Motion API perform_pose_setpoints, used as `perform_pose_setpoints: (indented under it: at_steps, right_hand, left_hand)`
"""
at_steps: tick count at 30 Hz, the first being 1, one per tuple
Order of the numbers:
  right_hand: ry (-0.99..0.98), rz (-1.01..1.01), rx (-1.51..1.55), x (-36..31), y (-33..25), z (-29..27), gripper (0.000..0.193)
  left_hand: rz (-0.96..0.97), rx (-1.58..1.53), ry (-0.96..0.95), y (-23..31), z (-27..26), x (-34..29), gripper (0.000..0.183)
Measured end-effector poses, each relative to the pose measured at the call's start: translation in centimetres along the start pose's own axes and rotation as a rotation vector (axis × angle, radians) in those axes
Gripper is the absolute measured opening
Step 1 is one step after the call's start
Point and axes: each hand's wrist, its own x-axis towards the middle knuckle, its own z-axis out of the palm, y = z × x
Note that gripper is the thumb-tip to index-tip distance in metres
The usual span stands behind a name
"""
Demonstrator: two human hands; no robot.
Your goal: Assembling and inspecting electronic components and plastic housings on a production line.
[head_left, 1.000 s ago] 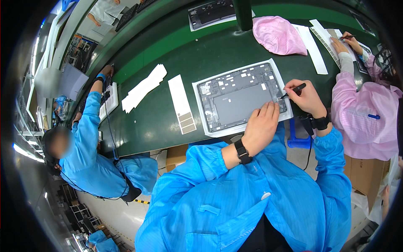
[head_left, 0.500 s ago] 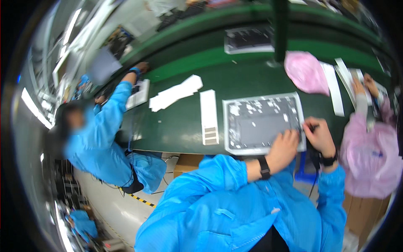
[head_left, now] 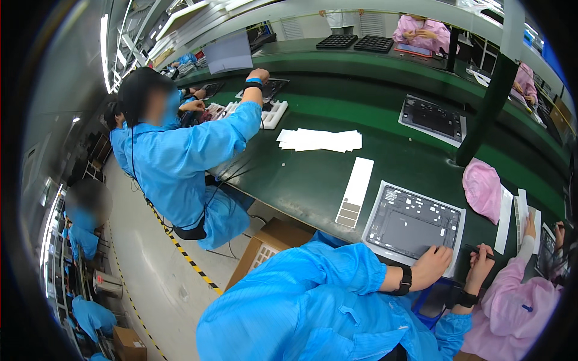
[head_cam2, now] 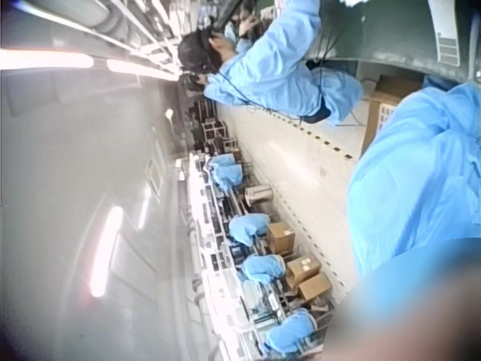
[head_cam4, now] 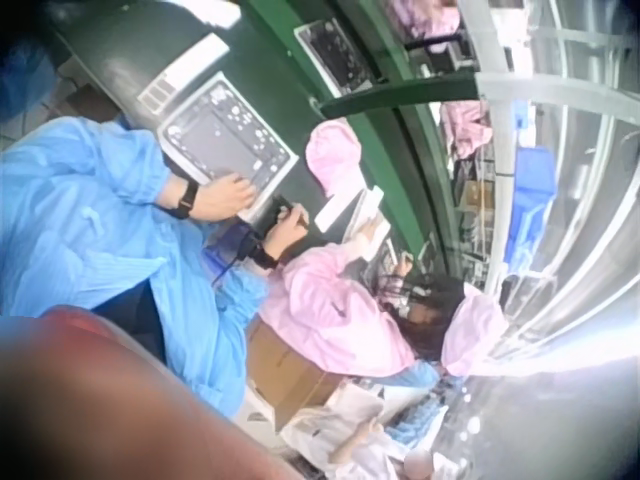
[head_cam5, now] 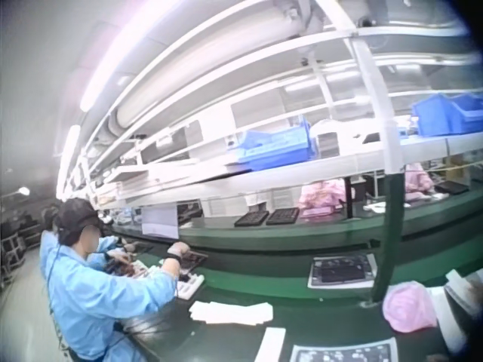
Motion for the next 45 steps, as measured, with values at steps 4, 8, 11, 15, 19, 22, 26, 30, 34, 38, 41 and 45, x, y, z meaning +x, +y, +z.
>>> perform_pose_setpoints:
  at_steps: [4, 8, 11, 15, 19, 22, 26, 30, 34, 38, 41, 45]
  right_hand:
    - [0.031, -0.004, 0.039, 0.2, 0.5, -0.4, 0.02]
    - [0.019, 0.025, 0.025, -0.2, 0.0, 0.2, 0.02]
    - [0.199, 0.103, 0.078, 0.5, 0.0, 1.0, 0.025]
    - [0.103, 0.081, 0.007, -0.9, -3.9, 4.1, 0.028]
    - [-0.106, 0.228, -0.05, -3.7, -6.9, 16.5, 0.021]
    - [-0.532, 0.162, -0.091, -5.7, -6.6, 25.6, 0.014]
    - [-0.653, 0.033, -0.181, -6.7, -3.9, 33.0, 0.017]
    - [-0.63, 0.022, -0.241, -7.1, -0.9, 33.8, 0.019]
    - [-0.628, 0.039, -0.277, -7.1, -0.7, 34.0, 0.021]
    - [-0.631, -0.026, -0.312, -7.7, -0.7, 34.3, 0.02]
    - [-0.685, 0.038, -0.118, -7.5, -0.1, 34.2, 0.018]
    - [-0.64, 0.053, -0.173, -7.0, 0.1, 33.9, 0.019]
  left_hand:
    - [0.041, -0.096, -0.15, -0.3, -0.2, -0.2, 0.032]
    - [0.004, -0.15, -0.229, 0.1, 1.7, -0.1, 0.032]
    - [-0.027, -0.359, -0.21, -2.4, -2.0, -1.3, 0.044]
    - [-0.015, -0.693, -0.146, -10.1, -9.0, -5.6, 0.034]
    - [-0.362, -0.557, -0.15, -20.9, -9.9, -11.4, 0.02]
    - [-0.595, -0.434, 0.033, -24.9, -7.5, -14.3, 0.036]
    - [-0.541, -0.418, -0.087, -25.4, -6.5, -16.1, 0.053]
    - [-0.542, -0.399, -0.148, -25.4, -6.4, -16.1, 0.059]
    - [-0.537, -0.391, -0.134, -25.6, -6.2, -16.2, 0.06]
    - [-0.54, -0.391, -0.146, -25.7, -6.2, -16.5, 0.06]
    - [-0.547, -0.393, -0.15, -25.8, -6.2, -16.3, 0.061]
    - [-0.56, -0.396, -0.151, -25.7, -6.2, -16.2, 0.062]
